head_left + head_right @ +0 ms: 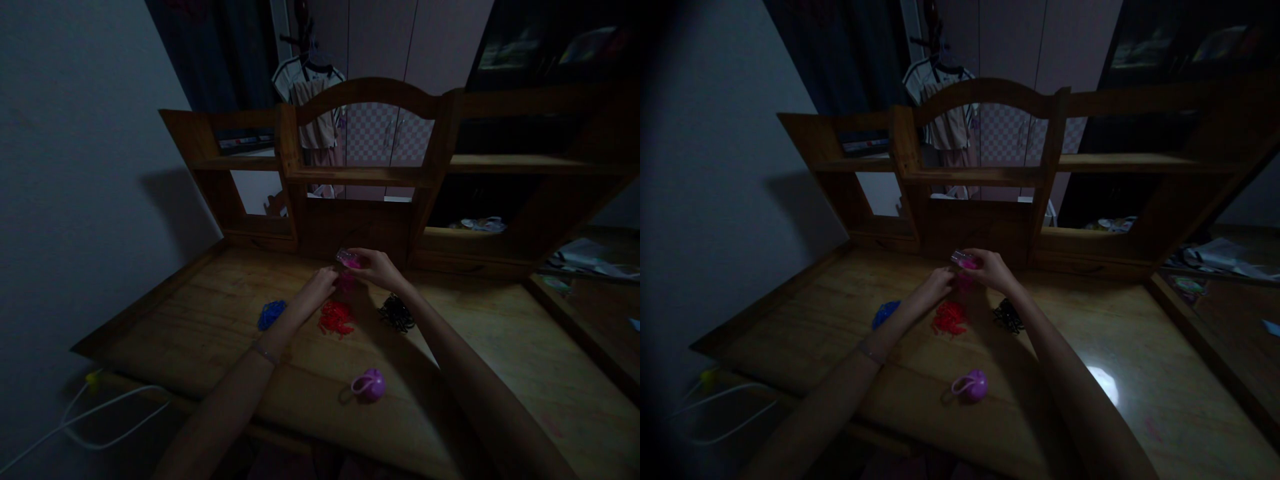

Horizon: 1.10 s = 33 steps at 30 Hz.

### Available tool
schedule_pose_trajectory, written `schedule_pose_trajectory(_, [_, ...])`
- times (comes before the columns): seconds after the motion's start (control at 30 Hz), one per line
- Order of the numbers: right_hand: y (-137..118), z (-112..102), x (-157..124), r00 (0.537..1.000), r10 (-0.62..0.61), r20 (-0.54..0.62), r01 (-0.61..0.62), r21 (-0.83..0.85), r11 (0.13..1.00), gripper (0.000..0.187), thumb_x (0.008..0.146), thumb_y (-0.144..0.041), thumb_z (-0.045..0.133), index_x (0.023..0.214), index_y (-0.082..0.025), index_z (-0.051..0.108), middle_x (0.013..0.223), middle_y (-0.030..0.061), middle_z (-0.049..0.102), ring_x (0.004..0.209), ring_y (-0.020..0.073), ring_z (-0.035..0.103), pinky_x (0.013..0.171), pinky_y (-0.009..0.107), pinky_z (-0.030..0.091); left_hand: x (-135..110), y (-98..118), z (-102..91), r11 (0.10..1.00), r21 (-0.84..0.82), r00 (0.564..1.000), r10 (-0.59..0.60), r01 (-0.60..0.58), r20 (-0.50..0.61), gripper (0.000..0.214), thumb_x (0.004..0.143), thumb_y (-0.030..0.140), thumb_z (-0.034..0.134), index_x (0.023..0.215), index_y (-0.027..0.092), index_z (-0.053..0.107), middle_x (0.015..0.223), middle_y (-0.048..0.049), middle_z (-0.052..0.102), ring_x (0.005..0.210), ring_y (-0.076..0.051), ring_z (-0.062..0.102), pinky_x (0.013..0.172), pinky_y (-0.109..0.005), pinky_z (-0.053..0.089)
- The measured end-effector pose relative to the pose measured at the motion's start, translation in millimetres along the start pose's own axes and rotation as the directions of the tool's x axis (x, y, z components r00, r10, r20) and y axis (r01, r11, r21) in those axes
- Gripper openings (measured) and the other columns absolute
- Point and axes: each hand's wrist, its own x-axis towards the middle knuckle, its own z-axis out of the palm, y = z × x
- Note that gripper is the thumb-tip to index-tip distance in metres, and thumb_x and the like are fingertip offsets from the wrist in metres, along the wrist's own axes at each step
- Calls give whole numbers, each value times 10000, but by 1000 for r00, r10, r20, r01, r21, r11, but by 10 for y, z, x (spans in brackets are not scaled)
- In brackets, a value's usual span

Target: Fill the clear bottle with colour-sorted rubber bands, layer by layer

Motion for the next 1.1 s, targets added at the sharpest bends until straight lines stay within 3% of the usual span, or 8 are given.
schedule_pose_trajectory(0.4, [19, -11, -15, 1000, 0, 5, 0, -38, 999, 465, 780, -300, 712, 1227, -190, 650, 1079, 69, 721, 900, 209, 675, 803, 303, 514, 44, -60, -102, 988, -57, 983, -152, 146, -105, 202, 720, 100, 632, 884, 129, 746, 876, -80, 721, 815, -199, 646, 777, -287, 491])
schedule_pose_trajectory(0.53, [59, -5, -27, 1000, -1, 12, 1, -53, 999, 440, 787, -275, 698, 1219, -199, 657, 1062, 66, 727, 890, 208, 680, 785, 292, 513, 43, -118, -111, 948, -251, 961, -236, 194, -147, 180, 758, 207, 656, 888, 131, 754, 825, -71, 739, 745, -184, 661, 697, -273, 507])
schedule_pose_trajectory(0.63, [86, 3, -43, 999, 7, 32, -5, -67, 998, 423, 790, -268, 692, 1210, -223, 664, 1073, 57, 727, 909, 211, 682, 785, 284, 513, 47, -130, -146, 870, -446, 937, -310, 212, -159, 263, 770, 345, 685, 885, 118, 753, 802, -81, 743, 695, -178, 662, 648, -271, 514])
schedule_pose_trajectory(0.73, [113, 28, -53, 998, 1, 56, 5, -101, 995, 427, 793, -275, 691, 1218, -244, 659, 1092, 49, 722, 933, 213, 681, 805, 280, 510, 56, -127, -222, 739, -645, 910, -380, 192, -164, 356, 694, 414, 766, 896, 120, 755, 876, -100, 751, 781, -194, 677, 727, -289, 525])
schedule_pose_trajectory(0.87, [138, 94, -48, 997, 0, 82, 13, -157, 988, 420, 789, -287, 698, 1207, -258, 664, 1079, 48, 723, 923, 218, 680, 787, 277, 512, 60, -127, -300, 647, -746, 889, -421, 158, -177, 401, 648, 409, 809, 938, 138, 751, 979, -100, 747, 899, -199, 678, 867, -320, 505])
schedule_pose_trajectory(0.97, [126, 141, -41, 996, -12, 83, 26, -167, 986, 417, 795, -322, 696, 1205, -249, 667, 1072, 64, 722, 905, 223, 681, 778, 287, 513, 56, -122, -304, 622, -765, 887, -435, 168, -158, 406, 643, 398, 816, 944, 136, 745, 995, -106, 744, 923, -205, 675, 889, -336, 501])
schedule_pose_trajectory(1.1, [75, 159, -40, 996, -9, 92, 23, -148, 989, 426, 793, -385, 705, 1200, -264, 670, 1062, 59, 723, 892, 218, 683, 778, 290, 511, 53, -71, -302, 664, -725, 905, -402, 183, -139, 388, 660, 404, 802, 930, 132, 743, 984, -111, 743, 926, -216, 674, 881, -344, 505])
